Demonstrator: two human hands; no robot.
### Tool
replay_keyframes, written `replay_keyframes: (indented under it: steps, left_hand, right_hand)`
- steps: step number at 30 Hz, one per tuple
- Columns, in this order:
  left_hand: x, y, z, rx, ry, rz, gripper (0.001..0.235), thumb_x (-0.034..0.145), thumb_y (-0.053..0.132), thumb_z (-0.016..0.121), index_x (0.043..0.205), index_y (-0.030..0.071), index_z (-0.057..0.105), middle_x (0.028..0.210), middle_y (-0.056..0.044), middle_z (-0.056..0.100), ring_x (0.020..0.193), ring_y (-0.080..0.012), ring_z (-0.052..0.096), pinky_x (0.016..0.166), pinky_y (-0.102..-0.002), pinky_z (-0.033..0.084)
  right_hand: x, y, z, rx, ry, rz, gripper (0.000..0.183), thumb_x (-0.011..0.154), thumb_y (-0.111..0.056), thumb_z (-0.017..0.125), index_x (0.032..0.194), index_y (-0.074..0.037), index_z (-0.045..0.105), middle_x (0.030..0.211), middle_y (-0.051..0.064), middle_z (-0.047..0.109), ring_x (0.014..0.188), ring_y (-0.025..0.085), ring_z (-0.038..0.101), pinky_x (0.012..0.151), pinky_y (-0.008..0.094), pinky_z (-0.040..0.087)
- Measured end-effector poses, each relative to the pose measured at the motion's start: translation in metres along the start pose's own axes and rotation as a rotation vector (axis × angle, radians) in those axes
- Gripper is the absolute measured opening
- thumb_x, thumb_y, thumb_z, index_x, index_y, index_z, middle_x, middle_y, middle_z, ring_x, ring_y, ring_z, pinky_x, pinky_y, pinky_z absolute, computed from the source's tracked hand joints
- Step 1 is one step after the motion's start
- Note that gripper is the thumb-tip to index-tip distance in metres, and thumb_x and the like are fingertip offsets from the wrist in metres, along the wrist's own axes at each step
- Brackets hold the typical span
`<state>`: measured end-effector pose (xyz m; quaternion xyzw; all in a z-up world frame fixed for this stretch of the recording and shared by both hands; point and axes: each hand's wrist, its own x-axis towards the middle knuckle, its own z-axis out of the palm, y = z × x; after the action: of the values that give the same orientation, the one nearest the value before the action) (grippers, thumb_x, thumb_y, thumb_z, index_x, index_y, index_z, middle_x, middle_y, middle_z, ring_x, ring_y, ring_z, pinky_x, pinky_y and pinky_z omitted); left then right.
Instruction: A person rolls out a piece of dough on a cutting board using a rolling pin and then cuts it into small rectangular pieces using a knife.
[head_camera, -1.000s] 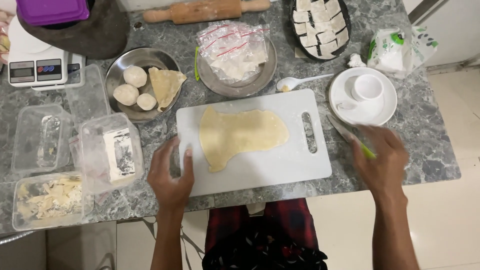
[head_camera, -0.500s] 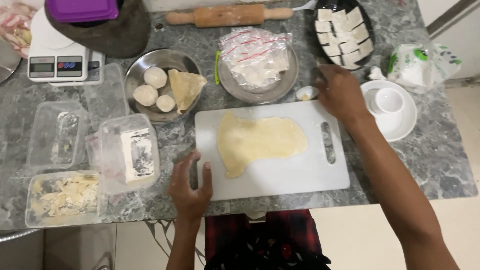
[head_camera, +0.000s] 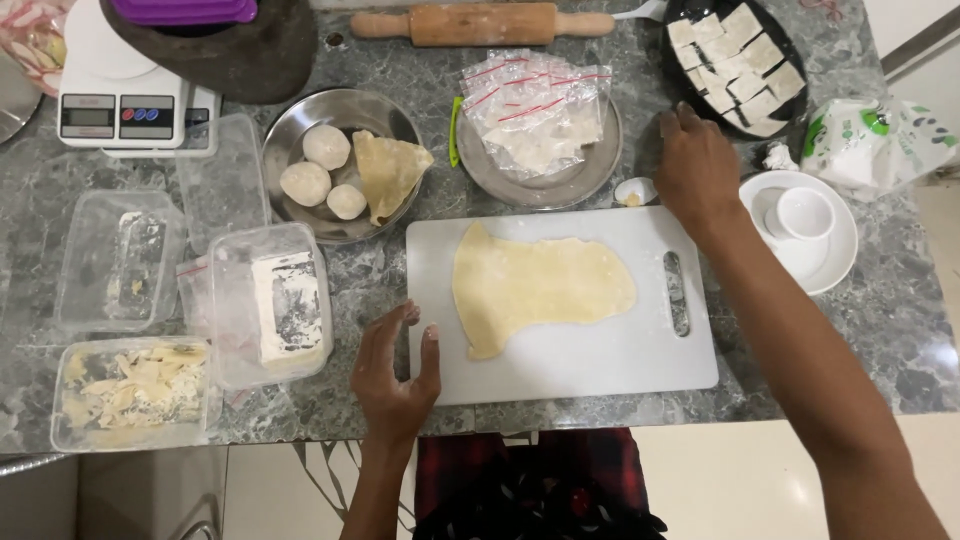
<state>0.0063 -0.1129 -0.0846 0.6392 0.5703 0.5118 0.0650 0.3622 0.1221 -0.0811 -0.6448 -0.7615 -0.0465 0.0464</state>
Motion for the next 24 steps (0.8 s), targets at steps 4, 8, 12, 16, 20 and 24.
replay_keyframes:
  steps: [4,8,12,16,20,24]
  left_hand:
    - [0.000,-0.002,0.000,-0.008,0.001,0.004,0.031,0.096,0.008,0.073,0.125,0.000,0.064,0.110,-0.015,0.071,0.098,-0.0254,0.073,0.084,-0.036,0.065]
    - [0.000,-0.003,0.001,-0.012,-0.007,-0.014,0.031,0.096,0.009,0.072,0.124,0.000,0.065,0.111,-0.014,0.071,0.097,-0.0240,0.072,0.084,-0.036,0.064]
    - [0.000,-0.002,0.000,-0.041,-0.019,-0.034,0.030,0.097,0.011,0.071,0.124,0.000,0.065,0.111,-0.014,0.071,0.097,-0.0239,0.072,0.085,-0.036,0.064]
    - [-0.001,-0.006,0.001,-0.042,-0.019,0.010,0.031,0.096,0.009,0.071,0.125,0.000,0.064,0.112,-0.015,0.072,0.097,-0.0247,0.073,0.084,-0.036,0.065]
    - [0.000,-0.005,0.001,-0.054,-0.018,0.011,0.031,0.096,0.008,0.071,0.126,-0.001,0.064,0.113,-0.015,0.071,0.097,-0.0244,0.073,0.086,-0.036,0.065]
    - [-0.001,-0.005,0.001,-0.024,-0.024,0.008,0.028,0.097,0.011,0.070,0.123,0.001,0.065,0.113,-0.014,0.071,0.093,-0.0235,0.073,0.081,-0.036,0.064]
  right_hand:
    - [0.009,0.005,0.002,-0.081,-0.083,-0.008,0.050,0.087,-0.003,0.063,0.137,0.000,0.058,0.139,0.024,0.063,0.114,0.048,0.061,0.074,0.060,0.061]
    - [0.015,0.007,-0.002,-0.180,-0.081,-0.031,0.047,0.079,0.005,0.065,0.125,-0.006,0.069,0.095,0.015,0.071,0.091,0.036,0.068,0.061,0.047,0.061]
    - [0.019,-0.003,-0.020,0.014,-0.181,0.072,0.031,0.085,0.006,0.062,0.114,-0.002,0.072,0.110,0.023,0.063,0.089,0.043,0.067,0.062,0.054,0.059]
    - [0.021,-0.017,-0.040,0.174,-0.230,0.150,0.021,0.097,-0.010,0.067,0.116,-0.005,0.074,0.115,0.025,0.061,0.096,0.046,0.064,0.075,0.059,0.055]
    - [0.023,-0.021,-0.048,0.288,-0.297,0.185,0.030,0.092,-0.005,0.069,0.118,-0.020,0.077,0.128,0.026,0.060,0.124,0.041,0.053,0.103,0.055,0.045]
    - [0.022,-0.016,-0.043,0.291,-0.267,0.150,0.022,0.088,-0.002,0.075,0.103,-0.018,0.077,0.118,0.013,0.071,0.131,0.036,0.051,0.108,0.060,0.043]
